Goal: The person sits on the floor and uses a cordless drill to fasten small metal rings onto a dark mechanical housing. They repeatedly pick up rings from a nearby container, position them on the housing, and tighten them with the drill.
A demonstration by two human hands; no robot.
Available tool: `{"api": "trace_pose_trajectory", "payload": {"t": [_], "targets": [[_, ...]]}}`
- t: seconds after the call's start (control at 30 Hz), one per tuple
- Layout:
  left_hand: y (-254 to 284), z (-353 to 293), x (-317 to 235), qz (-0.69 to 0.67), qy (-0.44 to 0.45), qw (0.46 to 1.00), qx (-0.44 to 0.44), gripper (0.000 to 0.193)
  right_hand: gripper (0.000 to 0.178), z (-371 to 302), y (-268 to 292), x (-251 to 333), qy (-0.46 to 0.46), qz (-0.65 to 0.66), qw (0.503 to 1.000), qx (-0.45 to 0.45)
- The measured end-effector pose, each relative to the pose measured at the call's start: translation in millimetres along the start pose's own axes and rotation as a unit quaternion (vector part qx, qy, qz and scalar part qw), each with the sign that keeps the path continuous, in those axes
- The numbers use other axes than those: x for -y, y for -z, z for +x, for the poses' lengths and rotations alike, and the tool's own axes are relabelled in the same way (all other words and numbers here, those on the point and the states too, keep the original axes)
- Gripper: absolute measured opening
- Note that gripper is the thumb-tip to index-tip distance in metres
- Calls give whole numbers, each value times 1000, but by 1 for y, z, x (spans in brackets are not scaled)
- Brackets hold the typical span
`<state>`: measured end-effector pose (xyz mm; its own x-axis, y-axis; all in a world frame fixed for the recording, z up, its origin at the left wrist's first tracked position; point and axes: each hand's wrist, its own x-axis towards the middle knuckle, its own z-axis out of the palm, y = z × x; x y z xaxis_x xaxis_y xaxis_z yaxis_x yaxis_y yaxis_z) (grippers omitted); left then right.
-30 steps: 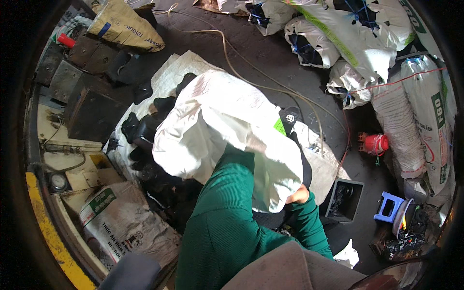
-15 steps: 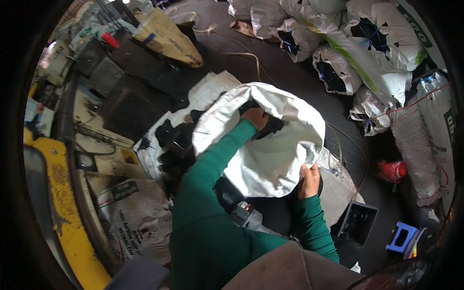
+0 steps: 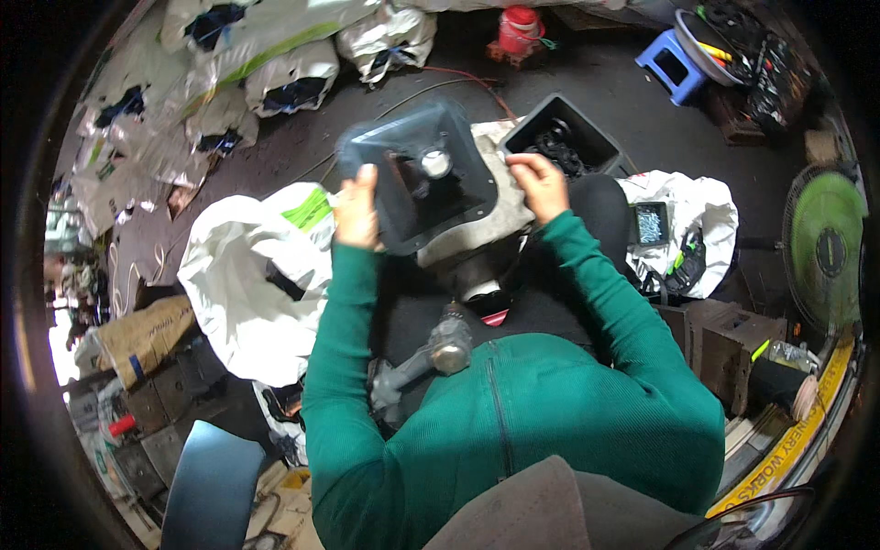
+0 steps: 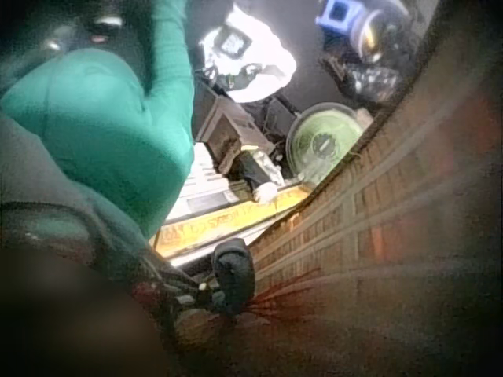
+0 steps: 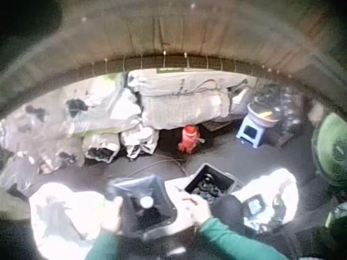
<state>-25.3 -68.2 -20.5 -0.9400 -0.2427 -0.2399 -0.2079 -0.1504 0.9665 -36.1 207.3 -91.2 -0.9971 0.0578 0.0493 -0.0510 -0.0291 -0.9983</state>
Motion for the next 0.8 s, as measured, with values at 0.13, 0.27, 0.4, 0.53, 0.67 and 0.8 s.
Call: {"api": "trace_pose_trajectory", "payload": {"t": [0.13, 0.27, 0.4, 0.53, 0.67, 0.8], "targets": [[-73, 66, 120, 128, -5, 992, -10, 40, 19, 43, 114, -23, -63, 5, 982, -176], [-68, 93, 202, 304, 17, 951, -63, 57, 19, 112, 148, -91, -129, 12, 954, -271], [-43, 89, 210, 557, 33, 830, -8, 74, 24, 130, 139, -165, -245, -344, 891, -165], [-29, 51, 150, 525, -127, 841, 37, 61, 45, 138, 127, -208, -305, -564, 765, 63], [-22, -13, 104, 481, -136, 864, 63, 52, 38, 135, 121, -238, -291, -632, 705, 138], [-23, -31, 98, 429, -113, 893, 69, 53, 32, 134, 124, -241, -224, -708, 661, 110]]}}
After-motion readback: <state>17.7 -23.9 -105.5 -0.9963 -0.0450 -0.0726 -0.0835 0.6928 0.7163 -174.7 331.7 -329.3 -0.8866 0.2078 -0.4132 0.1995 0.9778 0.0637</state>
